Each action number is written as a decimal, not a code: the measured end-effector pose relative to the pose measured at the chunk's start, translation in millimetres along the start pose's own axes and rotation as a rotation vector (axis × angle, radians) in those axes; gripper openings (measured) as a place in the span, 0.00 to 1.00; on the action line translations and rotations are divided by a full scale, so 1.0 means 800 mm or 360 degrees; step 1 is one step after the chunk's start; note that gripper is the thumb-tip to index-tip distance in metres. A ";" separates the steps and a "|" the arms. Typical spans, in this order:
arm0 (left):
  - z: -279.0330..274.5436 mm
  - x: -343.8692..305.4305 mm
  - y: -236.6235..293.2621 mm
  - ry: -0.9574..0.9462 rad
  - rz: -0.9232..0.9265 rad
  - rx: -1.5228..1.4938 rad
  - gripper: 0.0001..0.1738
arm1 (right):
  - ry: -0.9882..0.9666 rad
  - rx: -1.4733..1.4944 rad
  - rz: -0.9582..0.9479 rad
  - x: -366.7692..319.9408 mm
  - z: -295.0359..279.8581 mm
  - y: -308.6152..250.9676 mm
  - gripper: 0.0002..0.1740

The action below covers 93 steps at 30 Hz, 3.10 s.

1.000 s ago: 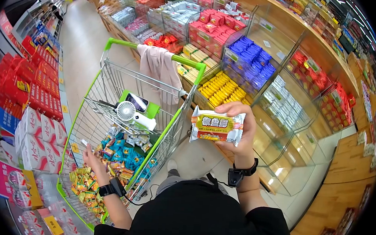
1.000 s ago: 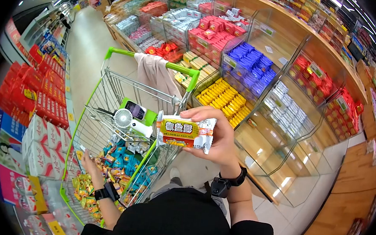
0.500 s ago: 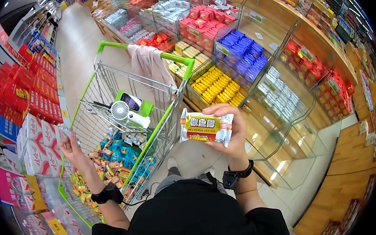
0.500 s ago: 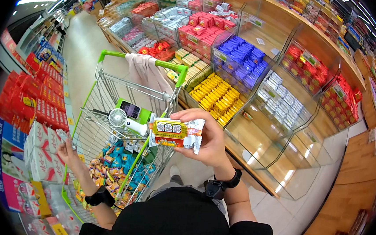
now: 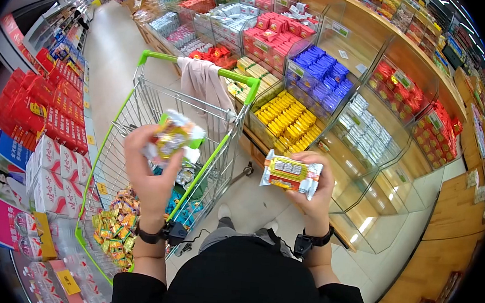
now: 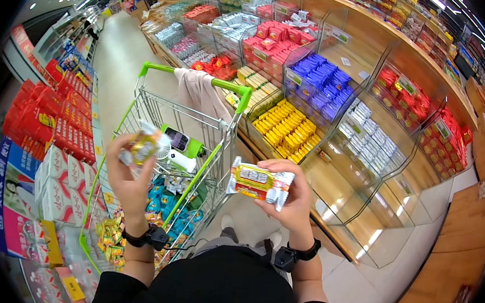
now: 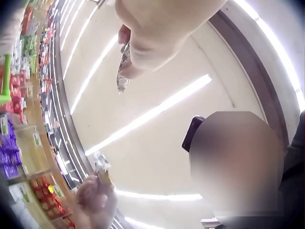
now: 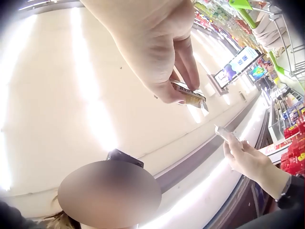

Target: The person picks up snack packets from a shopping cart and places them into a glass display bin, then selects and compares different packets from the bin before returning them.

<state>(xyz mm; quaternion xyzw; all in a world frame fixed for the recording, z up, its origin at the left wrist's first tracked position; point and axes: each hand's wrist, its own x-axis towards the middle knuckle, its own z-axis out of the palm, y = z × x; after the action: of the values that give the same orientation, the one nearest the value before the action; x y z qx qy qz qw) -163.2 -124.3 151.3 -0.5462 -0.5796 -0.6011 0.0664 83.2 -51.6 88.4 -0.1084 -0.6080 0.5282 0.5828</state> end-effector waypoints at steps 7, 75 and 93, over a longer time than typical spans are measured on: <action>0.036 -0.015 0.037 -0.0427 0.0258 0.0115 0.26 | 0.0255 -0.0065 0.0049 -0.026 -0.018 -0.013 0.30; 0.250 -0.069 0.115 -0.1143 -0.1176 -0.1974 0.21 | 0.0998 -0.0612 0.0245 -0.136 -0.152 -0.122 0.15; 0.340 -0.028 0.107 -0.1355 -0.1211 -0.2086 0.16 | 0.1127 -0.0399 0.0290 -0.079 -0.212 -0.085 0.19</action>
<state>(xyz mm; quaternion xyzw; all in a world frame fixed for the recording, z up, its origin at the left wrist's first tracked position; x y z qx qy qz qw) 64.3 45.3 115.2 -0.4220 -0.2353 -0.5396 -0.6895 274.5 -39.8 63.3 -0.4080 -0.4168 0.4292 0.6896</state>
